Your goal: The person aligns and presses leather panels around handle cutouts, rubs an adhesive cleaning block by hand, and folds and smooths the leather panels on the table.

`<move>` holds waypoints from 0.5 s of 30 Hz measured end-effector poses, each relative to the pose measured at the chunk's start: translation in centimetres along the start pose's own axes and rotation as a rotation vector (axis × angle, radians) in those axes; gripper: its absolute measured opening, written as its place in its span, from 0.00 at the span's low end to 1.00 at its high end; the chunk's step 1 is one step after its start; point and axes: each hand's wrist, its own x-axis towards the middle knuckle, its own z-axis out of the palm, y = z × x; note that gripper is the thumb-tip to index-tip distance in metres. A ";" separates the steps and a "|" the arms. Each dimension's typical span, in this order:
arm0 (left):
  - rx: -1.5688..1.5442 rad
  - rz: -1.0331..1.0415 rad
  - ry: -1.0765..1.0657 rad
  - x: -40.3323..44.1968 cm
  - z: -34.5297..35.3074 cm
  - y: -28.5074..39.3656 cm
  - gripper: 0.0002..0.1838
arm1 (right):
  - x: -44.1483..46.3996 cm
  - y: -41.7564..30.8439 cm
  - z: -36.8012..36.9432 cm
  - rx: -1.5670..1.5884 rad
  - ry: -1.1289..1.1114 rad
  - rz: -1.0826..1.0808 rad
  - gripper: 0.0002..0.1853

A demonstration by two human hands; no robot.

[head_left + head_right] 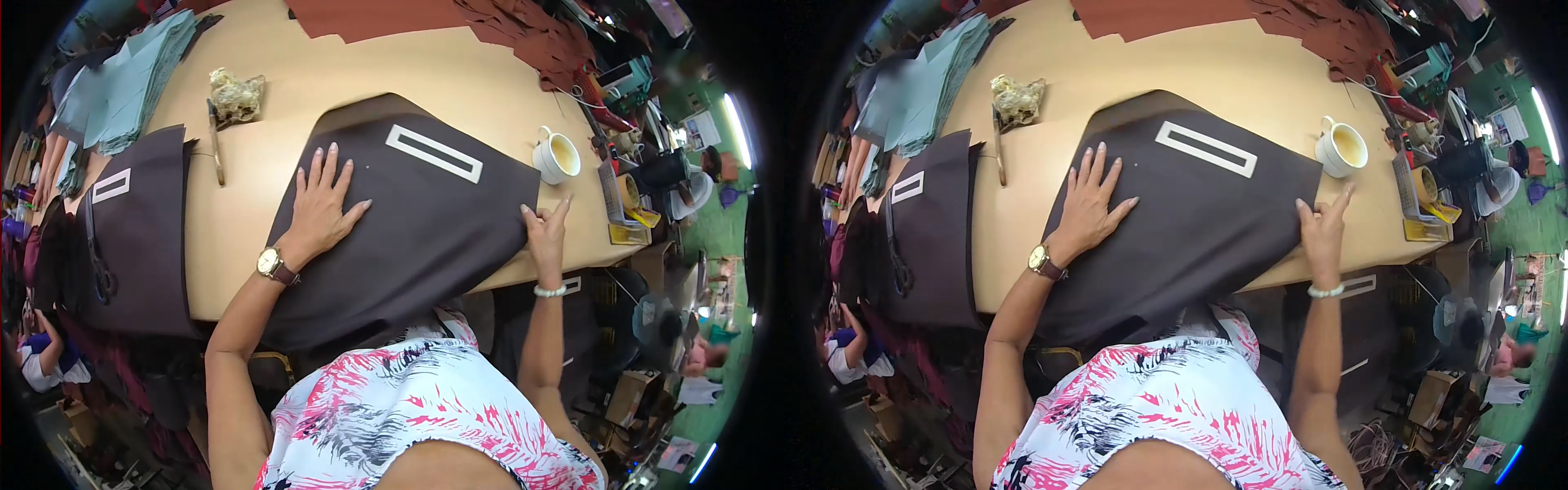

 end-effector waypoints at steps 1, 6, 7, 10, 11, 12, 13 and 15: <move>0.012 0.001 -0.003 -0.2 0.1 0.4 0.36 | -0.4 1.9 1.0 0.117 0.102 -0.130 0.48; 0.070 -0.070 -0.009 -1.1 0.8 1.2 0.35 | -6.0 4.4 5.7 0.608 0.230 -0.143 0.45; 0.073 -0.077 0.021 -1.5 0.9 1.5 0.35 | -6.4 4.1 6.2 0.681 0.209 -0.191 0.42; 0.095 -0.145 -0.036 -2.4 0.3 2.7 0.36 | -3.0 5.7 5.0 0.334 0.357 -0.424 0.38; 0.119 -0.142 0.006 -2.9 -0.2 3.4 0.33 | -2.1 5.9 4.2 0.301 0.333 -0.440 0.37; 0.122 -0.142 0.004 -3.7 -0.9 4.0 0.32 | -1.7 4.9 2.5 0.396 0.212 -0.368 0.36; 0.123 -0.140 0.008 -4.5 -1.4 4.7 0.31 | -1.0 5.2 1.0 0.242 0.202 -0.415 0.37; 0.135 -0.071 0.143 -5.9 -2.0 6.2 0.23 | 0.1 6.2 -2.3 0.066 0.111 -0.317 0.39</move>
